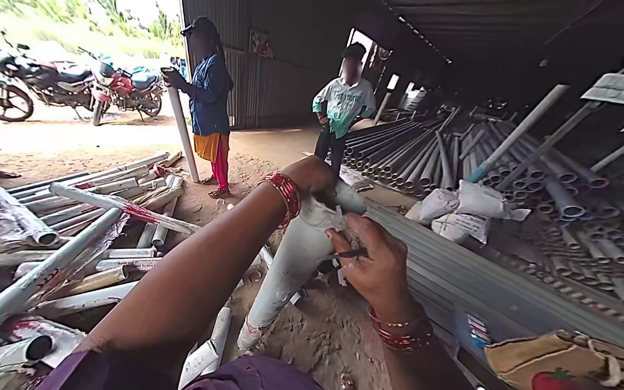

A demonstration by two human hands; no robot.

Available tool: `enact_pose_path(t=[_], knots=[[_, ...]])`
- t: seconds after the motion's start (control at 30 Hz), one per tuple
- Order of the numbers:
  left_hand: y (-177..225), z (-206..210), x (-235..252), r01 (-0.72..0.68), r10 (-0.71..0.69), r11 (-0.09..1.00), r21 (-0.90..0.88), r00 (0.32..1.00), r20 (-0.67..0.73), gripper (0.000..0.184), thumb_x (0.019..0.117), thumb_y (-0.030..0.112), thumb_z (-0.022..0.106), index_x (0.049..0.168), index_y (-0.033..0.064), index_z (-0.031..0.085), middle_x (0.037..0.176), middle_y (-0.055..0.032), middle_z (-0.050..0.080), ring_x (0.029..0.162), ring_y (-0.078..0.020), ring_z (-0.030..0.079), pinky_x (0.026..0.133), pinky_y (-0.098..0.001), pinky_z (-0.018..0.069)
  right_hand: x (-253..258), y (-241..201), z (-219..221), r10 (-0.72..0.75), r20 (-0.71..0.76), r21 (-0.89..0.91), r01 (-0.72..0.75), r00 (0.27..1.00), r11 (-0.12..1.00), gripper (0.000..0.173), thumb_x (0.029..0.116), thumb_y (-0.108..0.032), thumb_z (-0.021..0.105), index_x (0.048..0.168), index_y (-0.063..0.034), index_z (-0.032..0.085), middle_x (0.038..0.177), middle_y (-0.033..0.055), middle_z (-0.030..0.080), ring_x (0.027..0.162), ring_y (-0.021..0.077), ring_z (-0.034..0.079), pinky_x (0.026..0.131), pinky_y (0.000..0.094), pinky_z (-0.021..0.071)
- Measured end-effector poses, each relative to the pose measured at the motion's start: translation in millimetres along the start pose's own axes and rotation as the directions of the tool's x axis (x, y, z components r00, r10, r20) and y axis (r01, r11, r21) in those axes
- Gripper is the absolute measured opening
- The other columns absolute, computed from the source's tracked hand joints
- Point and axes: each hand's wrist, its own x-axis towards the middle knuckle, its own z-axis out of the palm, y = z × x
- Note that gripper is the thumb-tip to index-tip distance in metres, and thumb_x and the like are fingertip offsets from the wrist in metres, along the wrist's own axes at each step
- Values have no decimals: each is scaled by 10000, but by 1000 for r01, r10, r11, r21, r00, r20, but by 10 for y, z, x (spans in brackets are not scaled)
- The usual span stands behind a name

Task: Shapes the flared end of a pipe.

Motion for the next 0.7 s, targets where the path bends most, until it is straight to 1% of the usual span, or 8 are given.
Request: enact_pose_path(t=[0.03,0.1,0.2,0.33,0.4,0.5,0.63,0.7], knots=[[5,12,21,4,-4,1000,-9,1000,-1,169,891,11,682,1056,21,719,997,-107,693,897,-183,647,816,-401,530,1,31,-13,-39,21,-27,39,999,999,192,919,-124,708,1069,-10,745,882,149,722,785,165,696,719,227,552],[15,28,52,2,-2,1000,-7,1000,2,186,890,7,683,1072,15,719,1020,-117,695,923,-198,647,836,-417,523,-5,103,-29,-114,52,-59,117,992,991,214,911,-50,669,1094,-48,780,880,146,694,760,192,669,677,252,540],[43,55,85,-19,19,999,32,1000,8,170,899,18,689,1066,13,723,1025,-119,694,938,-205,642,847,-428,516,-26,229,-13,-227,23,-49,228,974,972,241,880,58,627,1026,-39,794,815,136,644,721,185,622,647,242,509],[81,133,147,-39,37,998,51,999,31,140,888,20,680,1016,21,735,985,-111,700,904,-198,646,817,-426,519,-52,330,47,-385,-54,-229,363,921,903,117,930,6,610,963,-33,715,873,121,665,772,207,626,695,275,509],[102,165,164,-43,40,998,56,997,60,145,896,27,675,1032,26,728,998,-109,694,915,-201,643,822,-430,520,-59,386,54,-428,-48,-330,390,903,860,58,942,-25,612,957,-32,667,859,120,641,737,225,614,668,304,507],[139,201,188,-85,79,993,84,994,71,130,908,38,675,1023,20,733,1008,-123,701,936,-215,650,839,-451,519,-54,479,17,-466,-47,-381,415,884,826,43,951,-37,601,943,-28,642,852,122,621,712,226,589,655,312,493],[195,258,196,-108,99,991,80,989,105,123,938,34,650,1037,10,720,1011,-120,688,930,-202,637,840,-423,514,-52,511,25,-460,-137,-415,370,877,831,41,962,-49,600,933,-30,622,887,118,609,782,203,603,742,284,520],[215,268,212,-78,71,995,59,991,117,139,959,43,635,1069,3,711,1022,-124,684,928,-207,639,839,-423,520,-27,507,43,-439,-182,-419,335,880,844,42,959,-59,606,939,-23,618,885,124,612,793,203,607,749,274,516]])
